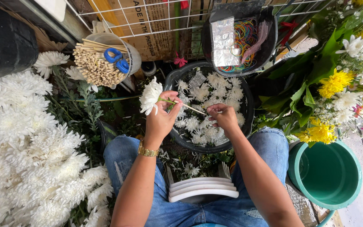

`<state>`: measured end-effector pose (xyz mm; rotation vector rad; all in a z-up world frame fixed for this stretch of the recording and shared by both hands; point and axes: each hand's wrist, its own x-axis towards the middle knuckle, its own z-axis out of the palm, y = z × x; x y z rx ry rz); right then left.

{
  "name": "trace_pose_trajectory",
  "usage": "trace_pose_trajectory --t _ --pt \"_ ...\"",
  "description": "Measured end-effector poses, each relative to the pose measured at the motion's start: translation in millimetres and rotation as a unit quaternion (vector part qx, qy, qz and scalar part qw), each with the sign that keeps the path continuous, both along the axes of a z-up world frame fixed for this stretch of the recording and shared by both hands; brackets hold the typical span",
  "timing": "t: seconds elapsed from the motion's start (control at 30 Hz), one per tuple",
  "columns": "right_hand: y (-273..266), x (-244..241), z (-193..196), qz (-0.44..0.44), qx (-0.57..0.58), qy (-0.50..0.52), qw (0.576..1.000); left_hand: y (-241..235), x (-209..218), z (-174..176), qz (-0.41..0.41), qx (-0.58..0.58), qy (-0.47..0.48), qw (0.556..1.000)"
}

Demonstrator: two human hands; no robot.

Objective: The person prepares flowers by hand, plucking petals from blooms and placing the petals and flower heads into a black bucket filled with water.

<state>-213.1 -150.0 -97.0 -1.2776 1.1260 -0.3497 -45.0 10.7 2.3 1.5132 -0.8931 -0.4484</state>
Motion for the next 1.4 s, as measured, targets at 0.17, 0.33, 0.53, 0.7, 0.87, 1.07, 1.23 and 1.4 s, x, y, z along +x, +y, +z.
trace_pose_trajectory --t 0.17,0.33,0.53,0.7,0.87,1.07,1.23,1.4 --pt "13.5 3.8 60.7 0.152 -0.288 -0.003 0.945 -24.4 -14.7 1.8 -0.024 0.111 -0.095 0.989" --pt "-18.7 -5.5 119.6 0.145 -0.495 -0.164 0.841 -22.4 -16.0 -1.8 -0.118 0.094 -0.012 0.989" --pt "46.5 12.3 34.0 0.066 -0.322 -0.253 0.91 -42.1 -11.7 -35.2 -0.153 -0.147 0.341 0.916" --pt "76.5 15.4 158.4 -0.024 -0.007 -0.19 0.981 -24.0 13.4 -28.6 -0.073 0.043 0.109 0.99" --pt "-1.7 -3.2 23.5 0.084 -0.381 -0.174 0.904 -38.3 -16.5 -37.8 -0.141 -0.093 0.347 0.922" --pt "93.8 4.8 7.9 0.11 -0.177 -0.145 0.967 -41.1 -15.9 -58.1 0.005 -0.015 0.114 0.993" --pt "46.3 5.4 43.2 0.067 -0.198 -0.139 0.968 -39.4 -14.7 -46.3 0.032 0.023 0.011 0.999" --pt "12.0 -9.1 37.8 -0.046 -0.258 -0.12 0.958 -41.3 -4.0 -52.9 0.047 0.009 0.038 0.998"
